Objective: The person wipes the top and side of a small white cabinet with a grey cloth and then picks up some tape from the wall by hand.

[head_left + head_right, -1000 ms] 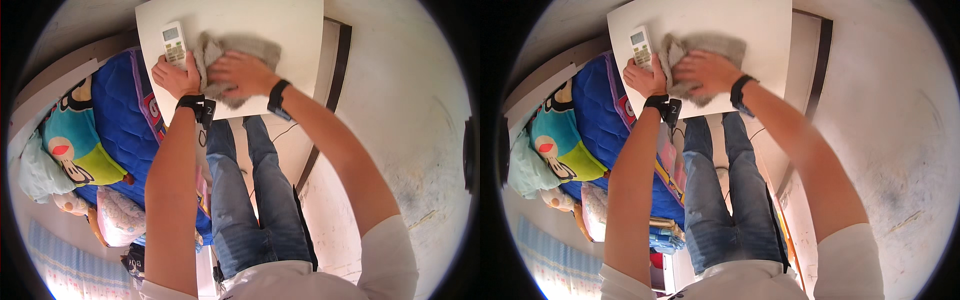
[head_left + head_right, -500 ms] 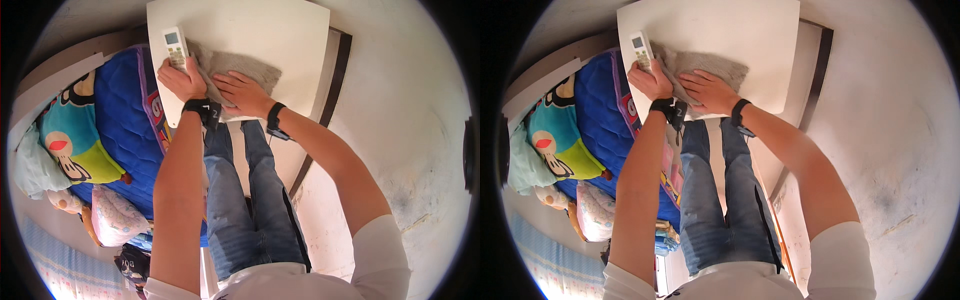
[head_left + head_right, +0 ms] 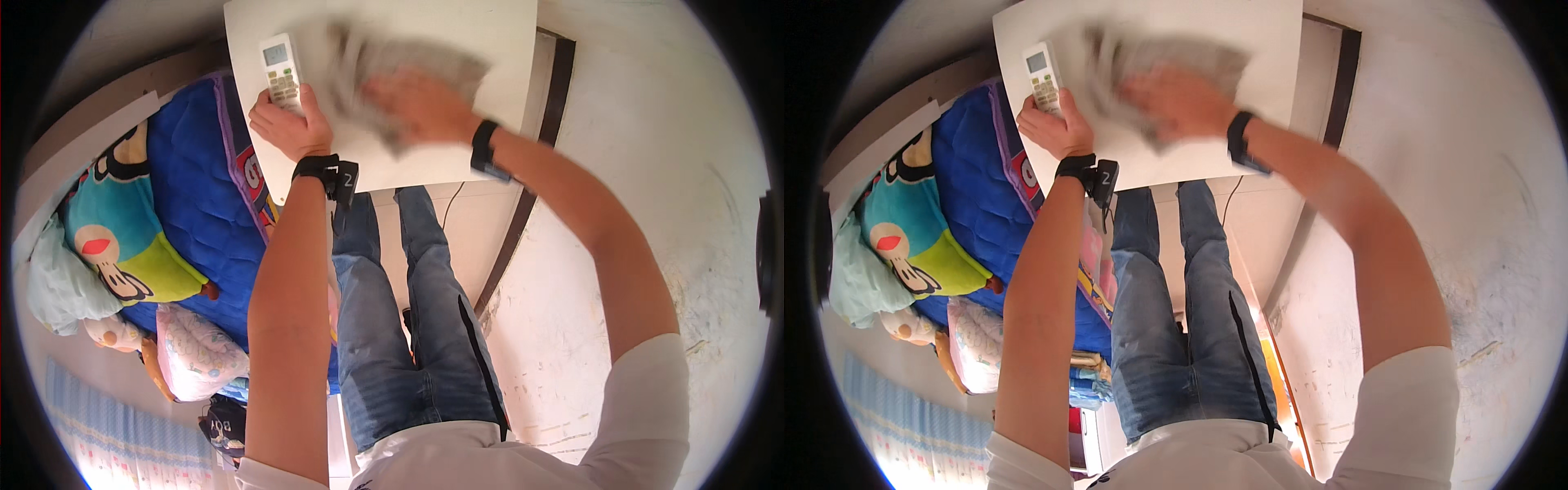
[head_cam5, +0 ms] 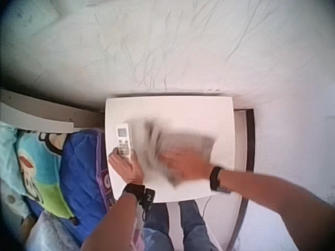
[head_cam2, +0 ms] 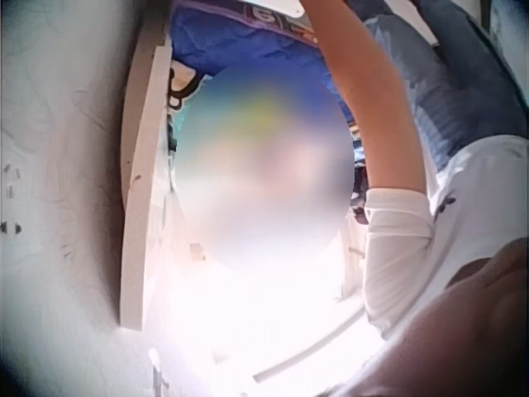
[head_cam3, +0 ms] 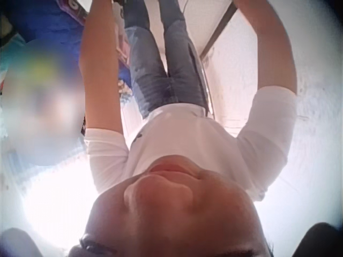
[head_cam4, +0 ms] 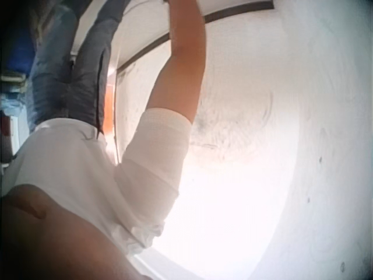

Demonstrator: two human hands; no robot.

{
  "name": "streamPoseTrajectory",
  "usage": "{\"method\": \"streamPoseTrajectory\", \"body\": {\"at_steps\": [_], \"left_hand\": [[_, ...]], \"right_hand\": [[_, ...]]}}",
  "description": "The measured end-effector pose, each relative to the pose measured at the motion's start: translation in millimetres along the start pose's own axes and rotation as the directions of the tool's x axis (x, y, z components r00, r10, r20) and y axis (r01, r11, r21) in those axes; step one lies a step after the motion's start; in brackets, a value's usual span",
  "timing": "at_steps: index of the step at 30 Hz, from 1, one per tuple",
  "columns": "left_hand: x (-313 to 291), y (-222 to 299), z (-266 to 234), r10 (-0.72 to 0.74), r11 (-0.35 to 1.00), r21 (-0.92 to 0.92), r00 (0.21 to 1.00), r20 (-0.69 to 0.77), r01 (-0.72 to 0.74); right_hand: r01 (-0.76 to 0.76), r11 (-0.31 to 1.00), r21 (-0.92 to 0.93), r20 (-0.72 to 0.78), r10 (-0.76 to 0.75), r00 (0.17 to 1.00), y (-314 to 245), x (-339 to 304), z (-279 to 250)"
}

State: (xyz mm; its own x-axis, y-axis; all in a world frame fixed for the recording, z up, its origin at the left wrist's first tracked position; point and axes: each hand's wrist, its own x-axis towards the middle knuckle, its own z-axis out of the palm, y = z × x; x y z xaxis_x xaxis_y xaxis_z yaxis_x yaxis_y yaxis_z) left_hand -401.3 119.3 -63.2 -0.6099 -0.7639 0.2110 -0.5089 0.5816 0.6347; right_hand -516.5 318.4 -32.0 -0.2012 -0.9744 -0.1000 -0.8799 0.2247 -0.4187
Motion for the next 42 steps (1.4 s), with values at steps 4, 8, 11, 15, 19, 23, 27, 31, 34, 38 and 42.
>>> {"method": "streamPoseTrajectory", "body": {"at_steps": [4, 8, 11, 15, 19, 23, 27, 31, 34, 38, 42], "left_hand": [[1, -2, 0, 0.04, 0.999, -0.001, 0.999, -0.002, -0.04], [3, -7, -8, 0.01, 0.999, 0.037, 1.0, 0.004, -0.01], [6, 5, 6, 0.011, 1.0, 0.028, 1.0, -0.006, -0.011], [3, -3, 7, 0.055, 0.997, 0.062, 0.998, -0.017, -0.054], [3, -15, -4, 0.075, 0.988, 0.136, 0.997, 0.004, -0.075], [2, -7, -1, 0.049, 0.992, 0.118, 0.998, 0.03, -0.053], [-1, -15, -1, 0.08, 0.983, 0.164, 0.997, 0.014, -0.081], [6, -29, -2, 0.147, 0.961, 0.237, 0.989, 0.009, -0.145], [7, -25, 6, 0.14, 0.953, 0.272, 0.99, -0.004, -0.133], [11, -38, -3, 0.221, 0.943, 0.252, 0.975, 0.019, -0.219], [13, 3, -16, 0.122, 0.8, 0.583, 0.99, 0.073, -0.142]], "right_hand": [[0.439, 0.87, 0.224, 0.182, -0.48, 0.858, -25, -26, 24], [0.335, 0.864, 0.377, 0.185, -0.425, 0.886, 28, 6, -5], [-0.045, 0.995, 0.087, -0.116, 0.055, 0.992, 123, 0, -60], [-0.53, 0.837, 0.139, -0.398, 0.537, 0.744, 85, -20, -48], [-0.757, 0.596, 0.268, -0.409, 0.782, 0.471, -48, -102, 48], [-0.791, 0.595, 0.138, -0.274, 0.791, 0.547, -82, -148, 72], [-0.654, 0.752, 0.081, -0.176, 0.657, 0.733, -46, -147, 45], [-0.569, 0.808, 0.149, -0.209, 0.589, 0.781, 24, -118, 0], [-0.522, 0.835, 0.173, -0.502, 0.531, 0.683, 72, -103, -19], [-0.539, 0.743, 0.395, -0.572, 0.659, 0.489, 49, -104, -3], [-0.494, 0.55, 0.674, -0.414, 0.834, 0.364, 19, -137, 11]]}}
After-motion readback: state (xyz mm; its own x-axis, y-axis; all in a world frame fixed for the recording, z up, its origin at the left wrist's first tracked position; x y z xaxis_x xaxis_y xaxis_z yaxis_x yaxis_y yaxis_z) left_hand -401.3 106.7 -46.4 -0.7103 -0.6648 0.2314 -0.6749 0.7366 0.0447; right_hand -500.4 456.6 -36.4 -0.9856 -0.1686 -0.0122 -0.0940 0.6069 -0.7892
